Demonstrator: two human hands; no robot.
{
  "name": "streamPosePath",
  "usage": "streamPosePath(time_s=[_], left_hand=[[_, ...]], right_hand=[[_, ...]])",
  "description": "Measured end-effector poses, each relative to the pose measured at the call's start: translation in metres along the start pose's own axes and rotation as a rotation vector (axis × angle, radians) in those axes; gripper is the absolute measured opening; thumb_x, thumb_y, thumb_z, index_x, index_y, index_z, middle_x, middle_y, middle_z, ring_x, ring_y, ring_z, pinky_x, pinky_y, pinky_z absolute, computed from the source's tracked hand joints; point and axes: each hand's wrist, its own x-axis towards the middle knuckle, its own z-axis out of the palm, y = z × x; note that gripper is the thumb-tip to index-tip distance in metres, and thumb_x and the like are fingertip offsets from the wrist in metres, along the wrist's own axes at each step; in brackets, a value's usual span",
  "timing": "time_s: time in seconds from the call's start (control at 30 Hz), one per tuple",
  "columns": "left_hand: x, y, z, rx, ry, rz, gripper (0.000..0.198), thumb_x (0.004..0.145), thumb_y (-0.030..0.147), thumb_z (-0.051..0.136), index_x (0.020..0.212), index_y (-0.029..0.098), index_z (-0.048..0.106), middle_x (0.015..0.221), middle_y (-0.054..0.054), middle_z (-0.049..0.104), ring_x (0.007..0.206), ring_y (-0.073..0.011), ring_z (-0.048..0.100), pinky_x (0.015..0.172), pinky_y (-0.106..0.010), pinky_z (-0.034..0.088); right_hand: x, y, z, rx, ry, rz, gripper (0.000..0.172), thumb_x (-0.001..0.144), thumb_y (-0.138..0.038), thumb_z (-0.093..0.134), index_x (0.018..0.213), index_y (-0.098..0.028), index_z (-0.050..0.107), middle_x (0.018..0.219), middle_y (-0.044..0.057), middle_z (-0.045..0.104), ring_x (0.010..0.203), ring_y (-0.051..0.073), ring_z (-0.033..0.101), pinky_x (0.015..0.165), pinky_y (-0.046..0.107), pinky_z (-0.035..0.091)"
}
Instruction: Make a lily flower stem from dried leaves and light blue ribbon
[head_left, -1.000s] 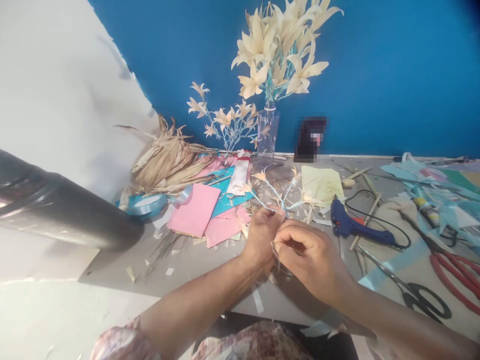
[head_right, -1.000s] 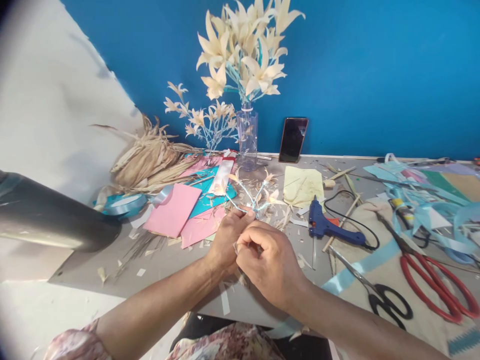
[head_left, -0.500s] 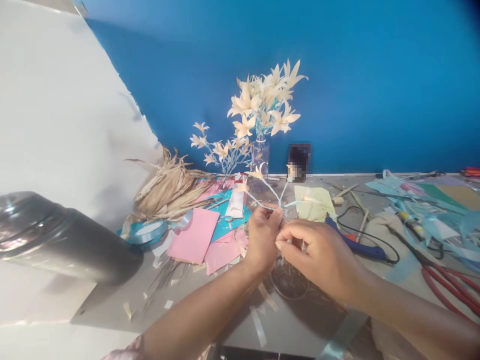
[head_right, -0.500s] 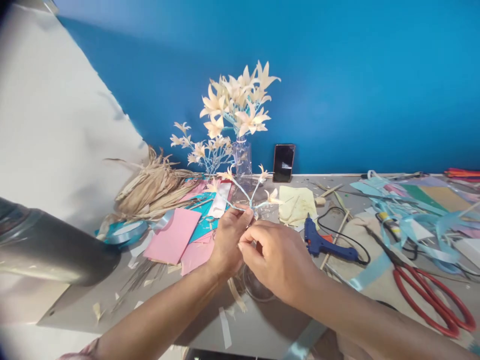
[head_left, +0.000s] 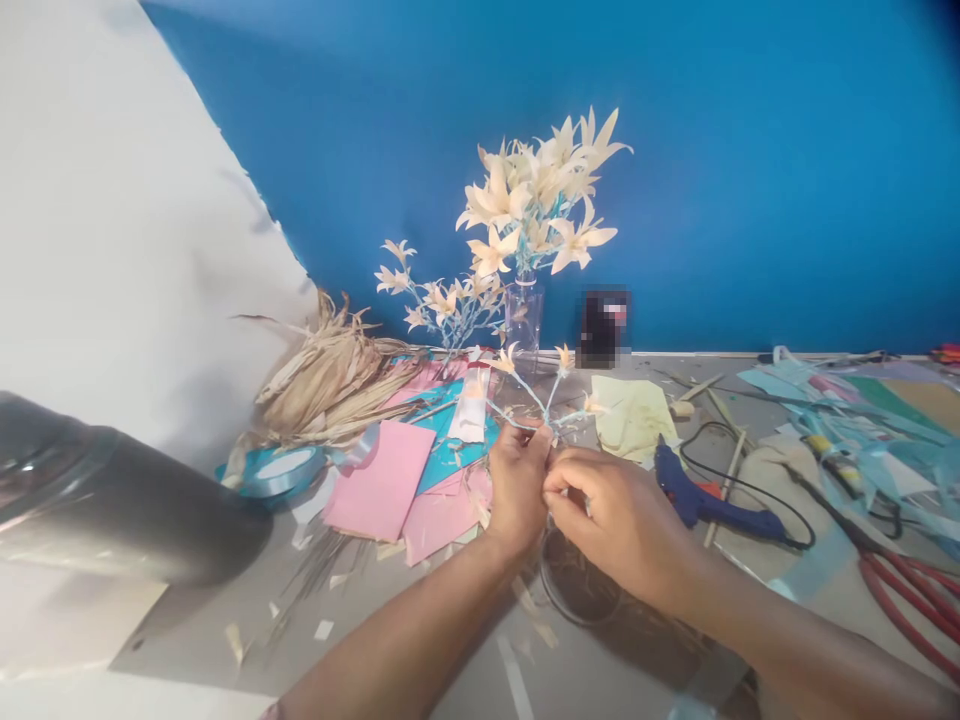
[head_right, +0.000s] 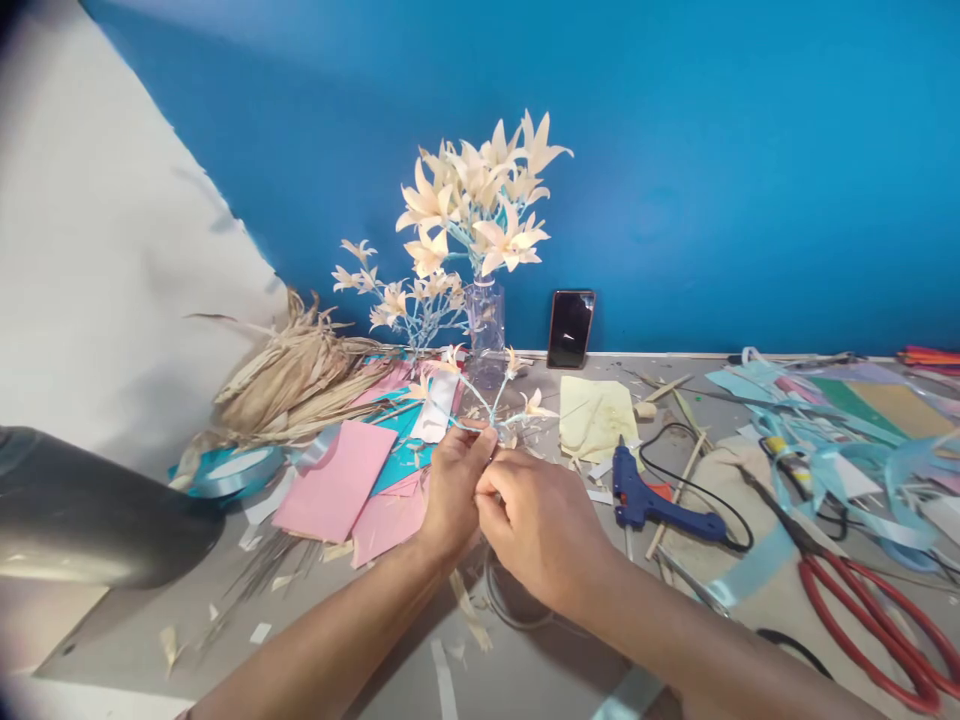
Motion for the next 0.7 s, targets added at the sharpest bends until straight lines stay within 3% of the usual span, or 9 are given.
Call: streamPosePath(time_s=[0.2, 0.43, 0.53, 0.7], left_hand=[[-0.003, 0.005, 0.002, -0.069, -0.016, -0.087, 0.020, 0.074, 0.031, 0.068, 0.076, 0.017, 0.054, 0.062, 0.005, 0.051, 0.055, -0.0087, 0.045, 0.056, -0.023, 0.038], [-0.002, -0.003, 0.000, -0.256, -0.087, -0.236, 0.034, 0.069, 0.042, 0.076, 0.077, 0.018, 0.052, 0.059, 0.006, 0.051, 0.053, -0.0096, 0.048, 0.054, -0.023, 0.037], [-0.002, -0.003, -0.002, -0.191, -0.060, -0.191, 0.032, 0.072, 0.041, 0.073, 0.078, 0.018, 0.053, 0.060, 0.005, 0.051, 0.054, -0.0095, 0.049, 0.054, -0.023, 0.038], [-0.004, 0.001, -0.003, -0.092, -0.009, -0.033, 0.022, 0.076, 0.034, 0.069, 0.079, 0.018, 0.054, 0.060, 0.007, 0.047, 0.052, -0.0066, 0.041, 0.055, -0.022, 0.036]], right_hand=[[0.001, 0.000, 0.012, 0.130, 0.111, 0.022, 0.016, 0.064, -0.005, 0.047, 0.058, -0.019, 0.045, 0.061, -0.002, 0.053, 0.056, 0.012, 0.043, 0.053, 0.023, 0.030], [0.004, 0.000, 0.002, 0.251, -0.011, 0.065, 0.018, 0.074, -0.009, 0.051, 0.060, -0.019, 0.053, 0.062, -0.002, 0.057, 0.058, 0.013, 0.050, 0.055, 0.023, 0.036], [0.003, -0.001, -0.004, 0.188, -0.058, 0.036, 0.021, 0.078, -0.010, 0.051, 0.059, -0.019, 0.053, 0.063, -0.001, 0.057, 0.060, 0.013, 0.050, 0.057, 0.024, 0.036], [-0.002, -0.003, 0.001, 0.075, -0.004, -0.005, 0.019, 0.073, -0.005, 0.047, 0.059, -0.019, 0.047, 0.065, -0.001, 0.055, 0.059, 0.012, 0.047, 0.057, 0.024, 0.033]])
